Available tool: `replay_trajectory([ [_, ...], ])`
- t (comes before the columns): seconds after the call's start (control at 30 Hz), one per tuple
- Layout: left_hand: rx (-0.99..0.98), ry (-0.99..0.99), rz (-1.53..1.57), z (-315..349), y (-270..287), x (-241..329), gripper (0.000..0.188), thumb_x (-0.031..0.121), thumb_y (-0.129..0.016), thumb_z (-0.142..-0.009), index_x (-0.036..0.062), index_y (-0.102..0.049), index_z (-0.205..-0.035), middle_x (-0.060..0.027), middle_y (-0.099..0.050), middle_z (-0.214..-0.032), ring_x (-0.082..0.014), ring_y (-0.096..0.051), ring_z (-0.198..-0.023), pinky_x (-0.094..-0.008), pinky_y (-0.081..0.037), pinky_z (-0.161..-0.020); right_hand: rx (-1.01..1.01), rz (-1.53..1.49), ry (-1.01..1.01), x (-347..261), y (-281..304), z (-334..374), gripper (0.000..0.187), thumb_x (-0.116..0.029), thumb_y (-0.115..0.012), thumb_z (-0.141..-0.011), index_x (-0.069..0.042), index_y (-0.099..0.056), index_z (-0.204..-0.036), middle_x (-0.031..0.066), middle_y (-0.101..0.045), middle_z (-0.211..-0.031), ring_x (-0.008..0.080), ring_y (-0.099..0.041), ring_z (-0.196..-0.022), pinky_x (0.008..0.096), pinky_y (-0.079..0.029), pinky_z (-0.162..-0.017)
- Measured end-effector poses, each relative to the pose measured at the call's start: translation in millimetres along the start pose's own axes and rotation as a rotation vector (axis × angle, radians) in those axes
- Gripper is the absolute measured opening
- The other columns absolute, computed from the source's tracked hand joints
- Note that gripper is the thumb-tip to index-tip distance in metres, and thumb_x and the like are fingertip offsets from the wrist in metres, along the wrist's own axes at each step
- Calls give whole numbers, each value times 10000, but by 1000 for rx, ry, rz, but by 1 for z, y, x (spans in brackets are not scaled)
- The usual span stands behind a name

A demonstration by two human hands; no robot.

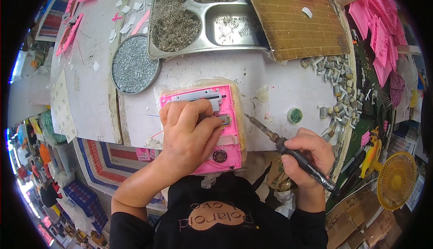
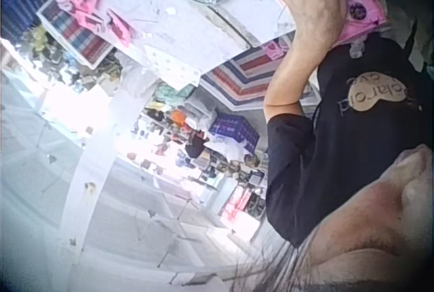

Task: Assembling the internal components and soldering wires for a pink electronic toy device.

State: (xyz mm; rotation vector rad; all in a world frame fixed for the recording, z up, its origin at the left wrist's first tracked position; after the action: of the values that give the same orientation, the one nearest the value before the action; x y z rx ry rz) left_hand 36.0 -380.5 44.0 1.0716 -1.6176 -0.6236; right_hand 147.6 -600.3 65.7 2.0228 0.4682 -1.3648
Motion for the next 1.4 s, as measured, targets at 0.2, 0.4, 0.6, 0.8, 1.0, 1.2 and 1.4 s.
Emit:
replay_trajectory([
  [0.2,-18,3,-5,-1,1,1,213,129,-831,-731,137,-734,-921,-21,-589,-1076,-243,-541,-958,-426,-357,-878,-12,0,21,0,0,-1,278,-62,-815,-778,-17,-699,-1025,24,-592,-655,130,-465,-521,272,-324,-476],
  [0.4,-18,6,-2,-1,1,1,209,132,-835,-737,139,-735,-921,-19,-586,-1074,-244,-536,-950,-428,-354,-874,-19,5,34,0,-1,-2,278,-49,-816,-771,-12,-699,-1021,27,-595,-655,136,-482,-522,276,-334,-475],
  [0.6,-36,6,-15,-3,3,3,268,79,-862,-674,109,-739,-910,-57,-582,-1026,-263,-539,-942,-412,-371,-862,-25,5,43,0,-1,-2,278,-42,-819,-765,-8,-701,-1015,32,-589,-652,143,-489,-518,277,-345,-476],
  [0.8,-31,3,-11,-3,2,3,266,77,-862,-674,108,-740,-908,-62,-580,-1027,-266,-535,-943,-409,-371,-862,-24,-5,68,0,-2,-4,276,-42,-822,-767,0,-700,-1011,37,-583,-649,151,-498,-515,283,-352,-470],
  [1.0,-35,10,-15,-2,2,3,264,74,-861,-679,108,-741,-911,-64,-580,-1032,-268,-532,-939,-407,-371,-860,-23,-8,61,0,-2,-2,272,-39,-822,-768,3,-699,-1007,35,-578,-643,152,-499,-515,284,-354,-470],
  [1.2,-17,14,-1,-1,2,2,215,134,-841,-732,142,-738,-921,-7,-585,-1061,-233,-520,-928,-417,-345,-865,-26,-9,67,2,-2,-2,277,-38,-824,-766,-1,-699,-1010,32,-578,-643,153,-499,-515,284,-357,-470],
  [1.4,-14,21,5,0,1,2,215,135,-840,-734,143,-741,-924,-9,-585,-1061,-232,-521,-925,-414,-348,-860,-31,-11,65,0,-2,-5,271,-35,-822,-768,-4,-701,-1008,37,-589,-653,159,-512,-519,284,-372,-476],
])
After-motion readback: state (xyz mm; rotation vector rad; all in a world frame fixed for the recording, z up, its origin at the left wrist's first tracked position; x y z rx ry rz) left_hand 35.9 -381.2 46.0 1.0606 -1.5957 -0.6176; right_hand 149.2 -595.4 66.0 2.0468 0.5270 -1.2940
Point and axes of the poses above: each hand's wrist, its own z-axis away from the middle knuckle, its own y-axis out of the back of the hand, x = y × z, the point moved 5 cm from there along -z, towards the middle knuckle
